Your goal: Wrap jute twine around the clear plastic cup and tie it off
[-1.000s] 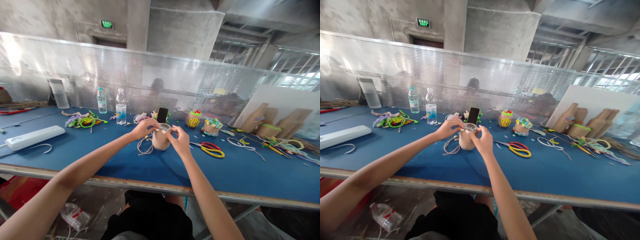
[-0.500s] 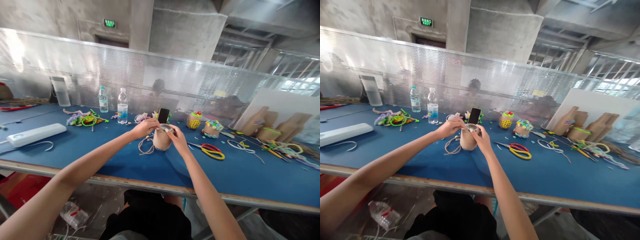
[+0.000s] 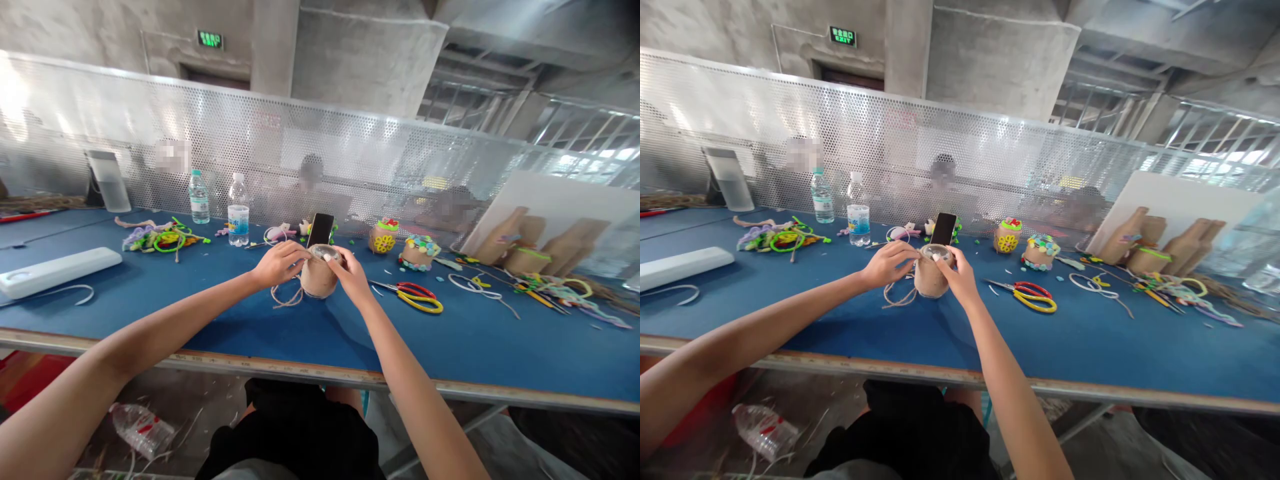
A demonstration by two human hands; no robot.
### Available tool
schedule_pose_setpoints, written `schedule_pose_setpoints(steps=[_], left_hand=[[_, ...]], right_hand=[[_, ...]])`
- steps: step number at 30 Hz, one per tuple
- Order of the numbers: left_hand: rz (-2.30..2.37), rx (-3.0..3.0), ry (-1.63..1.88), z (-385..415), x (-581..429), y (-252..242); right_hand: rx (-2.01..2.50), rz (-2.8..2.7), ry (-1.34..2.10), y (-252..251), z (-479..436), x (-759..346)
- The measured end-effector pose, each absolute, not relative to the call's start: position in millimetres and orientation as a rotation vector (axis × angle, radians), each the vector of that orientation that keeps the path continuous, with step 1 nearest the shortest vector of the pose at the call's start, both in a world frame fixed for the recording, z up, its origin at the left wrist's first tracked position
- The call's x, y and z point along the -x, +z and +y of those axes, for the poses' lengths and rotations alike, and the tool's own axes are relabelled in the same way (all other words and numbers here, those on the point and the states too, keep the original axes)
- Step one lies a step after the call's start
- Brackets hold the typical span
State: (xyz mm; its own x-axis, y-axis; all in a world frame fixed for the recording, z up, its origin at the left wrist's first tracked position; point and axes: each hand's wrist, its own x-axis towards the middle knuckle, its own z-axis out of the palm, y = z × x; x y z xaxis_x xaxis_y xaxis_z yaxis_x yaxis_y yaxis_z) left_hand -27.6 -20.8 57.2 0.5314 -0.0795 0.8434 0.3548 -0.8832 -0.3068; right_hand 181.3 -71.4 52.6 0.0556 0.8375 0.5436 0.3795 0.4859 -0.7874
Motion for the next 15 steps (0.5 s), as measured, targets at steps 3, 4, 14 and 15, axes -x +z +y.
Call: schedule_pose_setpoints(steps=[3,4,14,15], left_hand=[[-0.233,2.330,-1.308,-21.4,28.1,55.5],[-0.244,2.320,-1.312,-21.6,28.2,54.8],[-0.263,2.397,-1.362,-19.5,20.3,58.8],[-0.253,2.394,-1.353,-19.5,20.1,59.3]], right_hand=[[1.095,-1.549,0.484,53.2,-71.7,-181.2],[1.098,-1.546,0.487,53.3,-71.6,-181.2],[1.106,-1.552,0.512,53.3,-70.4,-182.3],[1.109,-1.556,0.511,53.5,-70.3,-182.4]])
